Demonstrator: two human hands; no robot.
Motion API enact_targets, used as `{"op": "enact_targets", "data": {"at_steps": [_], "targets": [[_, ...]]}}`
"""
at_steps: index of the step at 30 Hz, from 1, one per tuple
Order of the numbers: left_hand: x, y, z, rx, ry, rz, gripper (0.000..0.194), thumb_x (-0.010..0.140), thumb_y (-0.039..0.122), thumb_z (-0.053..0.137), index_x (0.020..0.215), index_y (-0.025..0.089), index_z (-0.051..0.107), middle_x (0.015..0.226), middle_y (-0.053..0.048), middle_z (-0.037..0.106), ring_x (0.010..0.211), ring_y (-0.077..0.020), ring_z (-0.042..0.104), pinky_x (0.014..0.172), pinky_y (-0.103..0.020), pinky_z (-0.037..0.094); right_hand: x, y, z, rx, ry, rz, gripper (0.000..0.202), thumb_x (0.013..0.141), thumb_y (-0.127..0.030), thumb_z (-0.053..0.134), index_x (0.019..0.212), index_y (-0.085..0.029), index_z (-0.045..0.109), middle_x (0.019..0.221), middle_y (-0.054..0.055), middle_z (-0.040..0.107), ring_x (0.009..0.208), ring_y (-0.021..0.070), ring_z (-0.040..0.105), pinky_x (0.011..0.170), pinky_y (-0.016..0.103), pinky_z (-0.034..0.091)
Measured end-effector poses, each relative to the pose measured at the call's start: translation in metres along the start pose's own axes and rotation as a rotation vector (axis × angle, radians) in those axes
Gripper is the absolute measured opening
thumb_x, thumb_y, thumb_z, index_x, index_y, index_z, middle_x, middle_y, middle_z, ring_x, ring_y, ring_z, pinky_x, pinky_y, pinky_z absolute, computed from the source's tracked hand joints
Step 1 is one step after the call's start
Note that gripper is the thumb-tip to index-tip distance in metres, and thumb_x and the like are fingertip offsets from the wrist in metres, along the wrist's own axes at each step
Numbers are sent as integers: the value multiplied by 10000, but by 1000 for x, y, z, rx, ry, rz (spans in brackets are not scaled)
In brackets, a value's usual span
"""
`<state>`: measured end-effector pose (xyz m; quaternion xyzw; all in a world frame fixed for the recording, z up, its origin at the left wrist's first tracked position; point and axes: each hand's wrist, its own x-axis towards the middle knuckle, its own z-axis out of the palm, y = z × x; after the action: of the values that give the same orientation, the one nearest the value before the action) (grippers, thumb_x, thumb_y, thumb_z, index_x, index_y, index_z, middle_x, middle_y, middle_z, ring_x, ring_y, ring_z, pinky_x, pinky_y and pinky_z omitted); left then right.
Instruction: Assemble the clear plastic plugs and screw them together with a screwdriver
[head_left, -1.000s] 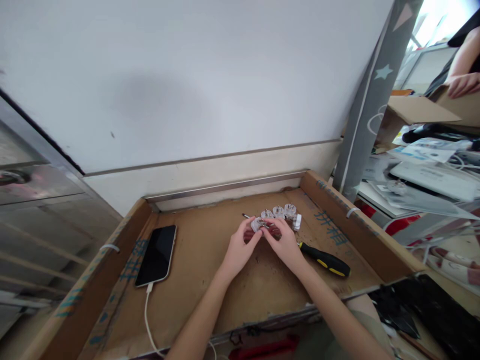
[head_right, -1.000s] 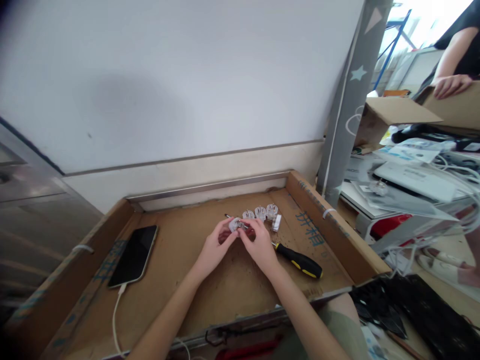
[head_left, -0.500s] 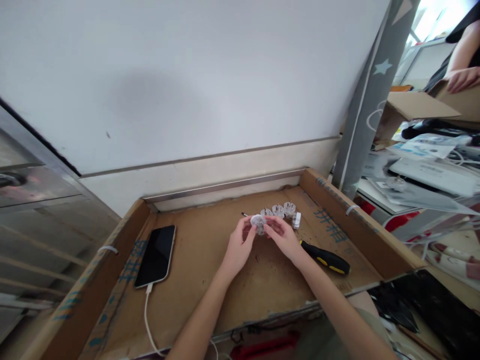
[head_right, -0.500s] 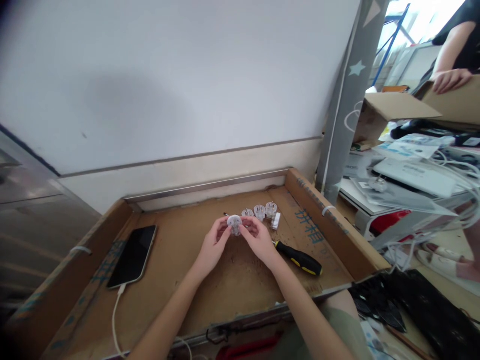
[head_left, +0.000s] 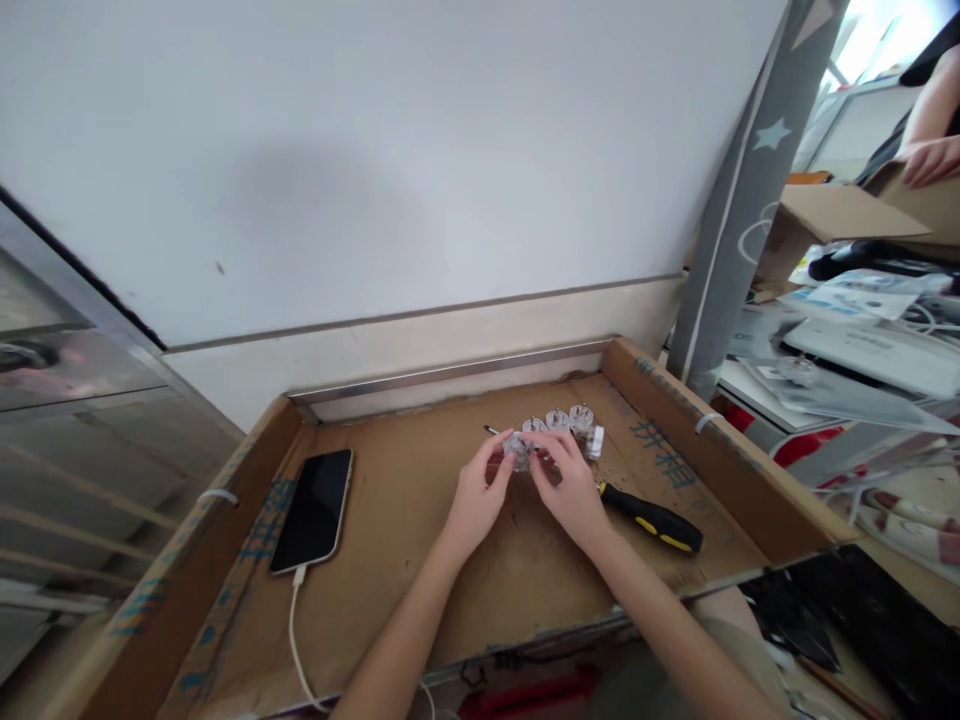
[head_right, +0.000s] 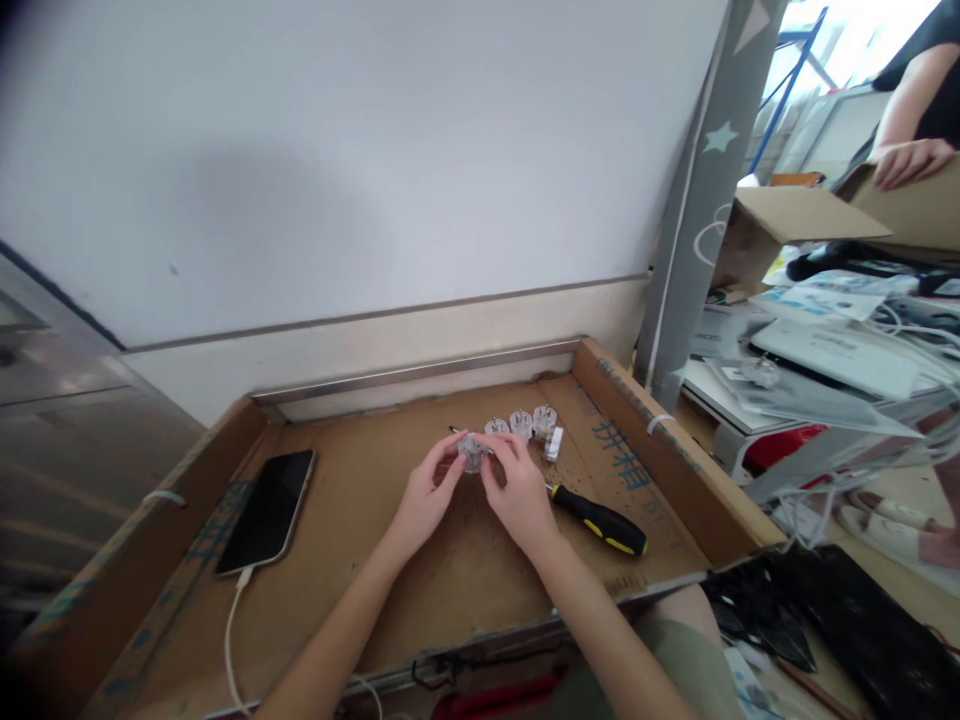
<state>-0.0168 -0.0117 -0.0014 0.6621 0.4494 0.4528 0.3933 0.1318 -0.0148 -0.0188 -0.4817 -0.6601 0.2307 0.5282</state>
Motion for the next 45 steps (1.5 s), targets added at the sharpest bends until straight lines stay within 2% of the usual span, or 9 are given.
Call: {"op": "enact_targets", "data": {"at_steps": [5, 13, 18, 26, 34, 40, 45], "targets": [[-1, 1, 1, 20, -12, -10, 342, 892, 352, 474, 1199, 207, 514, 1134, -72, 623, 968, -172, 611, 881, -322, 480, -2, 0, 2, -76, 10, -85, 340, 814, -267, 487, 1139, -248, 586, 1099, 76, 522, 1023, 132, 534, 968, 317, 442], [1, -1, 2, -29, -13, -18, 327, 889, 322, 466, 1184, 191, 521, 1160, -88, 613, 993, -182, 601, 884, -340, 478, 1, 0, 1, -92, 22, -85, 320, 841, -315, 464, 1126, -229, 582, 1074, 85, 542, 989, 130, 545, 910, 293, 476], [1, -2, 3, -5, 35, -27, 299, 889, 298, 456, 1156, 190, 539, 1145, -88, 619, 980, -180, 604, 871, -335, 481, 0, -3, 1, -87, 8, -77, 314, 844, -323, 457, 1116, -226, 579, 990, 73, 566, 878, 118, 564, 844, 278, 490], [0, -2, 3, 16, 108, -5, 286, 888, 273, 456, 1148, 177, 527, 1116, -93, 619, 970, -175, 597, 862, -330, 477, -1, -5, 2, -80, -2, -66, 303, 831, -325, 480, 1096, -228, 589, 970, 64, 570, 863, 116, 555, 839, 277, 482], [2, -7, 4, -98, 71, -47, 327, 873, 291, 488, 1180, 181, 514, 1115, -92, 615, 996, -179, 587, 898, -349, 468, 0, -5, 2, -43, 0, -30, 316, 833, -338, 471, 1105, -229, 589, 964, 77, 562, 847, 123, 551, 836, 302, 486], [5, -12, 4, -129, 60, -118, 316, 841, 378, 533, 1075, 173, 585, 1073, -87, 641, 909, -185, 615, 834, -343, 499, 0, -4, 3, 48, -26, 11, 345, 807, -344, 510, 1129, -248, 590, 1001, 79, 550, 903, 141, 541, 886, 340, 474], [6, -12, 3, -165, 85, -140, 318, 841, 385, 519, 1073, 174, 575, 1097, -94, 641, 937, -194, 617, 793, -325, 510, 1, 2, 7, 186, -79, 121, 483, 804, -380, 513, 1261, -224, 494, 1119, 105, 520, 994, 145, 541, 913, 340, 485]]}}
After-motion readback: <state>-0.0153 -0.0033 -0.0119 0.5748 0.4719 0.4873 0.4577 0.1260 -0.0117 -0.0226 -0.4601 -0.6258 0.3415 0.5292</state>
